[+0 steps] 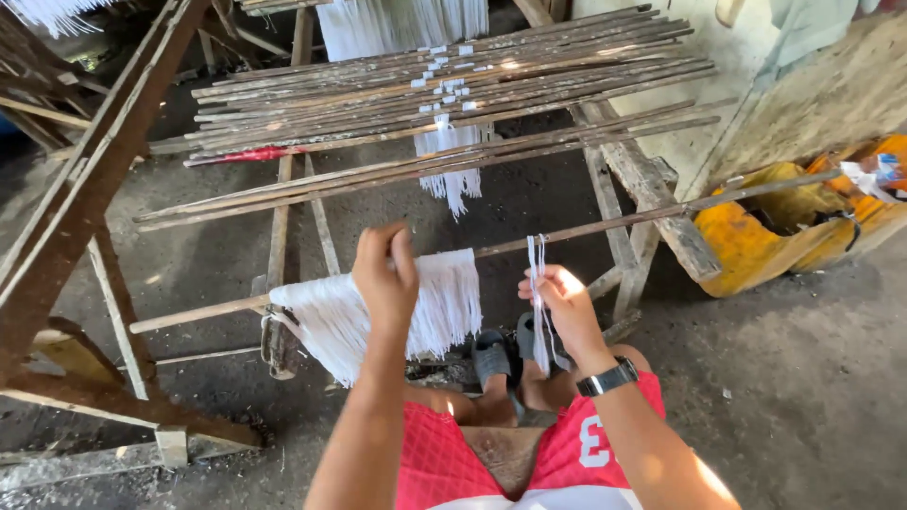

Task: A person is manually wrapping and securing bundles of white fibers onto wooden sticks as part of a textile production process.

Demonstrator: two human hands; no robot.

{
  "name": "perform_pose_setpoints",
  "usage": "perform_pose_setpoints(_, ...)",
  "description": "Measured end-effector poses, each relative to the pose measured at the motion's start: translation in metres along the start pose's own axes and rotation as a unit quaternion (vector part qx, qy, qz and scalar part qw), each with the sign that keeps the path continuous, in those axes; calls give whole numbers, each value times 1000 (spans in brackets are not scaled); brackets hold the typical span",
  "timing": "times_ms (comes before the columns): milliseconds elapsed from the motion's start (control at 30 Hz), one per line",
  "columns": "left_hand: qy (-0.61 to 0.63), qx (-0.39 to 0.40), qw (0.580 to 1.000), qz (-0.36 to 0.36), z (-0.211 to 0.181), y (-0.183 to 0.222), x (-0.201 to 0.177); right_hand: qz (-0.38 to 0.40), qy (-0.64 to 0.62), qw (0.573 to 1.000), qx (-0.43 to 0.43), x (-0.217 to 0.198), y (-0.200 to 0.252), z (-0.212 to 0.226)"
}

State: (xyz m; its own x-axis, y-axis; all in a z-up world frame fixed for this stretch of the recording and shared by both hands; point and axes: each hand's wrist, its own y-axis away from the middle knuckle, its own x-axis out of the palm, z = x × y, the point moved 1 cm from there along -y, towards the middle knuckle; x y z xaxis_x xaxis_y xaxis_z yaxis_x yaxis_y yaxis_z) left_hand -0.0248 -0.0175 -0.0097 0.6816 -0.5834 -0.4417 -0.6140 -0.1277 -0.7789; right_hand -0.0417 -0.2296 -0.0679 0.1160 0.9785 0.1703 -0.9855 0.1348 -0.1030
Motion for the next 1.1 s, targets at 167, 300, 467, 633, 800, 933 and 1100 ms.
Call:
perform_pose_setpoints(167, 277, -92, 956, -26, -74, 58, -1, 35, -11, 999, 21, -8, -4, -9)
perform_pose_setpoints(300, 313, -238, 912, 115, -76, 100, 45, 49, 14, 998, 44, -15, -1, -10)
perform_pose_setpoints(467, 353, -335, 849, 205, -69, 109, 68, 81, 54, 993, 61, -23, 1, -7)
perform_pose_setpoints(633, 388, -399, 804, 209, -68, 110, 65, 98, 54, 992, 59, -22, 2, -1)
perform_pose_setpoints(800, 401, -411, 790, 215, -68, 108, 61, 110, 64, 991, 47, -18, 1, -9)
perform_pose_setpoints(933, 434, -432, 765, 199, -73, 101, 53, 91, 46, 994, 36, -16, 3, -2)
perform_pose_setpoints(1100, 440, -424, 759, 224, -65, 113, 59, 112, 60, 991, 32, -32, -3, -44)
